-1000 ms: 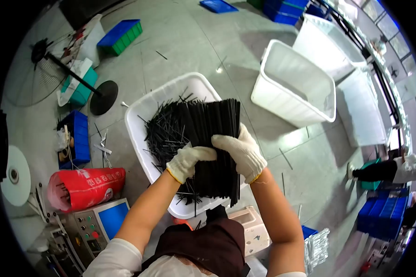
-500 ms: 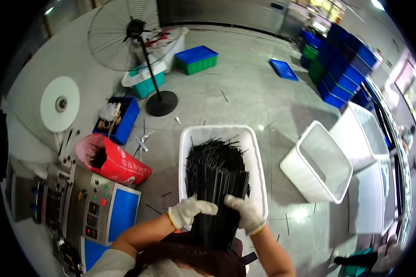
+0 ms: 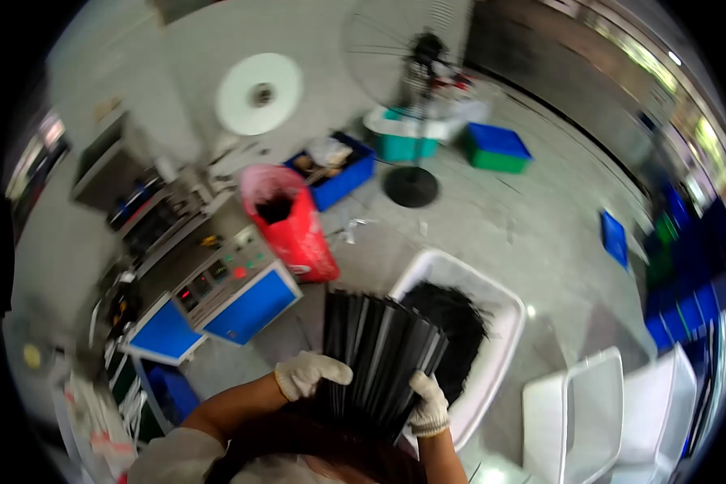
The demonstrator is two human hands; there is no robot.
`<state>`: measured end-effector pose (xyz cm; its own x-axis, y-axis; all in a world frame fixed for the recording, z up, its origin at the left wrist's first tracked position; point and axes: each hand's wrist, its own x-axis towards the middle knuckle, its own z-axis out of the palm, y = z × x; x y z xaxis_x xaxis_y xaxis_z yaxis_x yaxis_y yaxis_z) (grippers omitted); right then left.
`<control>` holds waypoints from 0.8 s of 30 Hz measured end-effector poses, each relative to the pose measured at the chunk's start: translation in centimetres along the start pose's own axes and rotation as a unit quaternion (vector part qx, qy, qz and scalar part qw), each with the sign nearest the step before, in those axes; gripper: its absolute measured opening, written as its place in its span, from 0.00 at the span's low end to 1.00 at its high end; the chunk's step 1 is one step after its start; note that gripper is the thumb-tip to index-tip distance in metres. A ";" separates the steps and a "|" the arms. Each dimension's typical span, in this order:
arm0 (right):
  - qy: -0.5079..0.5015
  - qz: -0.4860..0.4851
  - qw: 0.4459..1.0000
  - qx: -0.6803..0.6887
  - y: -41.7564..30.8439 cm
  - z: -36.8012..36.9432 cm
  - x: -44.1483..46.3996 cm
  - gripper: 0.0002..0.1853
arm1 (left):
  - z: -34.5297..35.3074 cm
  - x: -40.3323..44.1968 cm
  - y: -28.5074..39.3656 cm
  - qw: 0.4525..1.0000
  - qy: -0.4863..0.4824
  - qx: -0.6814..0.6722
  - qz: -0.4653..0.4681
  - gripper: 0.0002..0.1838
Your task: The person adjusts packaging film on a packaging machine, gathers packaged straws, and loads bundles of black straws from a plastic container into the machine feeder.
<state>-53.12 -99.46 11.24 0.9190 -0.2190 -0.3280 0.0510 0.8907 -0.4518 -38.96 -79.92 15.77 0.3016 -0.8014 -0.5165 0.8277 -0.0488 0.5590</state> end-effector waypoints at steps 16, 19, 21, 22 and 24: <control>-0.162 0.189 0.871 -0.425 16.5 16.7 11.5 0.38 | -12.7 -11.5 4.0 0.933 0.231 0.207 0.183 0.58; -0.227 0.194 0.807 -0.510 21.5 21.3 15.2 0.40 | -19.0 -11.7 4.2 0.936 0.267 0.160 0.162 0.58; -0.282 0.203 0.777 -0.524 24.4 24.9 18.6 0.31 | -20.1 -15.9 7.3 0.923 0.323 0.127 0.168 0.54; -0.304 0.207 0.783 -0.502 25.7 26.9 20.0 0.20 | -20.6 -18.1 8.9 0.914 0.350 0.111 0.171 0.53; -0.312 0.258 0.763 -0.504 28.2 34.0 20.8 0.19 | -25.4 -15.7 9.0 0.880 0.324 -0.005 0.348 0.48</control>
<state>-19.23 -65.37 19.91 0.7379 0.5702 -0.3610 -0.4184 -0.0332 -0.9077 -24.25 -52.60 12.42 0.9405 -0.1277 -0.3148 0.3395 0.3263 0.8822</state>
